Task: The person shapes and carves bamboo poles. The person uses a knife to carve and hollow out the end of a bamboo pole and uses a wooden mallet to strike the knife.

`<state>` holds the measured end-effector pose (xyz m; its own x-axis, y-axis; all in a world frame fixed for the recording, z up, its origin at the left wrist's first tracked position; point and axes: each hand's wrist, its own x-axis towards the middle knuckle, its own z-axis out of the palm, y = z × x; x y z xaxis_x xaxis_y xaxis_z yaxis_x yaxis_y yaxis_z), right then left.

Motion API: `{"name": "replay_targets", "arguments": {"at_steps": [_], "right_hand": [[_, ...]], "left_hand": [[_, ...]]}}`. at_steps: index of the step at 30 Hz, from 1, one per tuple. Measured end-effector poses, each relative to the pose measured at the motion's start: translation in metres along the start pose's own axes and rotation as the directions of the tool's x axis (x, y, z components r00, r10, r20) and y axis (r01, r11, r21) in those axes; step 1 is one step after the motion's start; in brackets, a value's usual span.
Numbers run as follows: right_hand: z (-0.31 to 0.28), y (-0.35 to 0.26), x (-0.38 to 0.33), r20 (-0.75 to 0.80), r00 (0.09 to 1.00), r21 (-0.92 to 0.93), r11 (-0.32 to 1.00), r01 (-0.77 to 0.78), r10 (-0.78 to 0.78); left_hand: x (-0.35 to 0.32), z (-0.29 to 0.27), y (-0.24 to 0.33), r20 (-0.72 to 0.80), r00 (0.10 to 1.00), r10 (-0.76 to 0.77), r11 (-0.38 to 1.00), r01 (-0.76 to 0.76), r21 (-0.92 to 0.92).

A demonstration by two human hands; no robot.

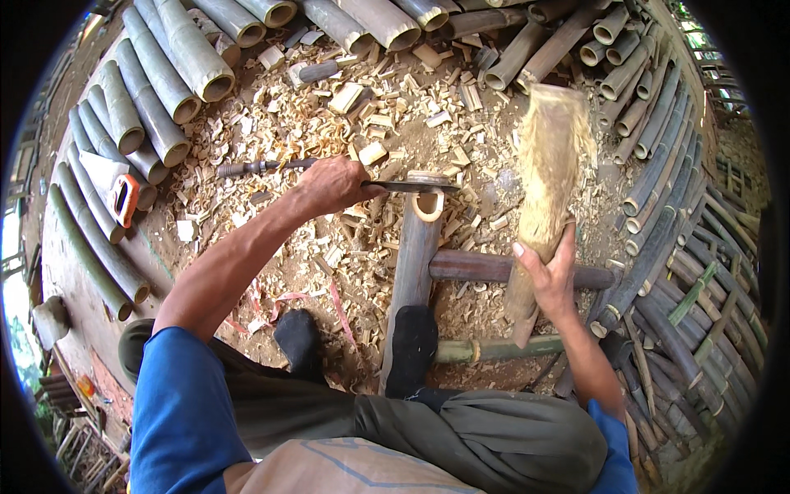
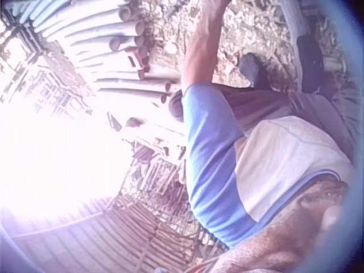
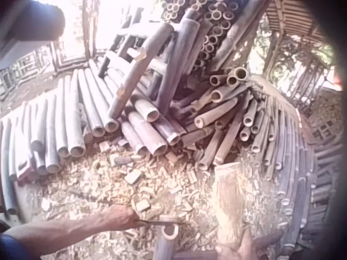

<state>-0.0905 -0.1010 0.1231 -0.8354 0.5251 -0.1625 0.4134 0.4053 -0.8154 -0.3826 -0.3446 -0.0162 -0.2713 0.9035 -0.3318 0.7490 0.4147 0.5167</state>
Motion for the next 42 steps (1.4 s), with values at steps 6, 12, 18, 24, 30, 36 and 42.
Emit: {"name": "replay_targets", "arguments": {"at_steps": [6,12,18,24,30,36,42], "right_hand": [[-0.016,0.006,0.002,0.310,0.863,-0.360,0.889,-0.282,0.399],[0.012,0.020,-0.025,-0.035,0.956,0.126,0.950,-0.286,0.292],[-0.009,0.037,-0.029,0.200,0.928,-0.199,0.940,-0.275,0.314],[-0.006,0.009,-0.024,0.317,0.764,-0.301,0.824,-0.481,0.562],[-0.018,0.003,-0.016,0.176,0.898,0.130,0.894,-0.428,0.404],[0.002,-0.020,0.011,0.179,0.904,0.151,0.897,-0.415,0.388],[0.046,-0.041,0.028,0.202,0.963,0.083,0.977,-0.198,0.178]], "left_hand": [[0.008,-0.003,-0.007,0.093,0.995,-0.045,0.998,0.049,-0.033],[0.011,-0.001,-0.012,0.108,0.993,-0.048,0.992,0.059,-0.107],[0.013,-0.003,-0.016,0.219,0.974,-0.058,0.997,0.069,-0.045],[0.020,-0.007,-0.017,0.230,0.973,-0.018,0.999,0.009,0.038],[-0.029,0.003,-0.004,0.086,0.907,0.412,0.888,-0.420,0.188],[-0.010,-0.020,-0.035,0.033,0.999,0.030,0.996,-0.033,0.078],[-0.011,-0.031,-0.031,0.064,0.995,-0.074,0.980,0.061,0.188]]}}
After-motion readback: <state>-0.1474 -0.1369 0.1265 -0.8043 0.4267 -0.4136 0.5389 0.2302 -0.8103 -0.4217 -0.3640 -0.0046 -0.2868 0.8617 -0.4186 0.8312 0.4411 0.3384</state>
